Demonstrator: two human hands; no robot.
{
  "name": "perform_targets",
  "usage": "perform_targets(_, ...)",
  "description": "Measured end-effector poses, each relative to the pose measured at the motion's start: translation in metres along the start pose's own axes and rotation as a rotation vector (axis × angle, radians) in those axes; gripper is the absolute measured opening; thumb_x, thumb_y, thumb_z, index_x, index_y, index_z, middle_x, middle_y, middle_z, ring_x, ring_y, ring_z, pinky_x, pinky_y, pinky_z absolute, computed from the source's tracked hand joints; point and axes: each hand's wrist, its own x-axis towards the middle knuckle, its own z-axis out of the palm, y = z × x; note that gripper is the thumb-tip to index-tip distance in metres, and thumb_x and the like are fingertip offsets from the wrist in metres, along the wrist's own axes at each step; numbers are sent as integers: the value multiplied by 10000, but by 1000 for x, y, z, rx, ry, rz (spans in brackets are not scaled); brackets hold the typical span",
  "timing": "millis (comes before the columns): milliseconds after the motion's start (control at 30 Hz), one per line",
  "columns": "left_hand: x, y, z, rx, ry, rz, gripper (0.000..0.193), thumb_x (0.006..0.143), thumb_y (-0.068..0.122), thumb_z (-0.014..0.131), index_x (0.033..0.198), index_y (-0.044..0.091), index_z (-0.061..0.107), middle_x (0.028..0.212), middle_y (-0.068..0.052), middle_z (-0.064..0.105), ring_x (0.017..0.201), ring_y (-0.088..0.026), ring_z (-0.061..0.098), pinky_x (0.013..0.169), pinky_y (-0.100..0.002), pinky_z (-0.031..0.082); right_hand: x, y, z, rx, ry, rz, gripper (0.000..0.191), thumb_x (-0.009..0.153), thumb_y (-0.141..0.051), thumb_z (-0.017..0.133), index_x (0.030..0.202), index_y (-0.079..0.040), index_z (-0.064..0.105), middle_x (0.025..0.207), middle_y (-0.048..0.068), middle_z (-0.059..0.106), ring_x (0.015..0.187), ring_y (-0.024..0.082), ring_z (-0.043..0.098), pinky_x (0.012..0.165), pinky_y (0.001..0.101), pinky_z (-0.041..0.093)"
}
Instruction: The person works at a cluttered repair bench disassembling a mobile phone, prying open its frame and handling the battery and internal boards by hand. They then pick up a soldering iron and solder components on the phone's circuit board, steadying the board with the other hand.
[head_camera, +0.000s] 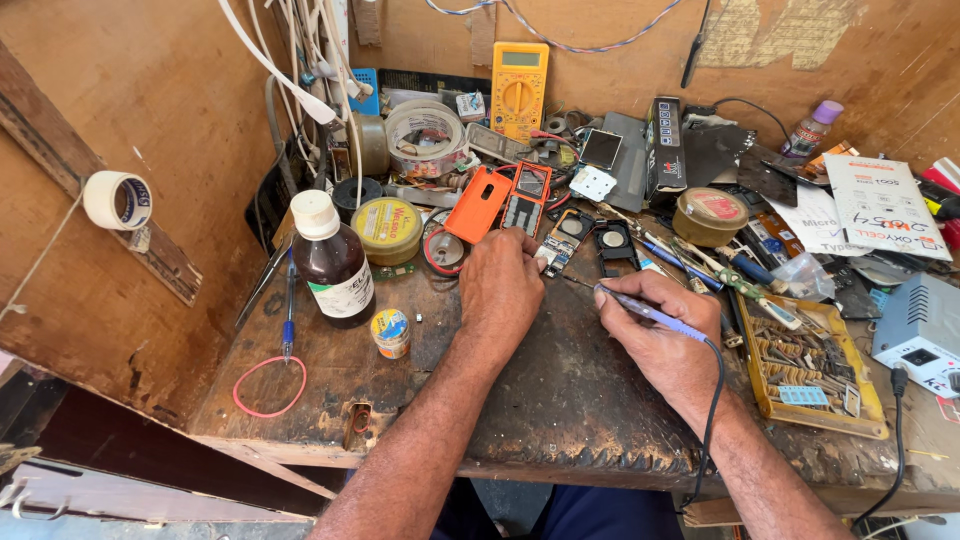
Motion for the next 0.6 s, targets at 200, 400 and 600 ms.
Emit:
perform_targets(200,0,-1,2,-17,21,15,116,853,126,765,917,33,743,882,-120,745,870,-298,737,768,-466,553,0,1,1,-6,-7,-23,150,882,-111,786,999,-17,781,826,12,777,725,22,666,631,200,535)
perform_targets(400,0,-4,4,-23,44,38,116,846,124,767,910,32,741,874,-124,746,870,-308,735,775,-467,550,0,1,2,7,-2,-15,144,886,-106,785,999,-17,781,816,12,773,721,18,657,630,198,528)
perform_targets(600,0,-3,4,-17,48,30,125,840,128,771,913,32,740,885,-132,743,879,-319,729,776,-475,544,0,2,1,-19,6,-25,150,881,-112,790,996,-16,780,823,10,773,721,18,662,631,198,530)
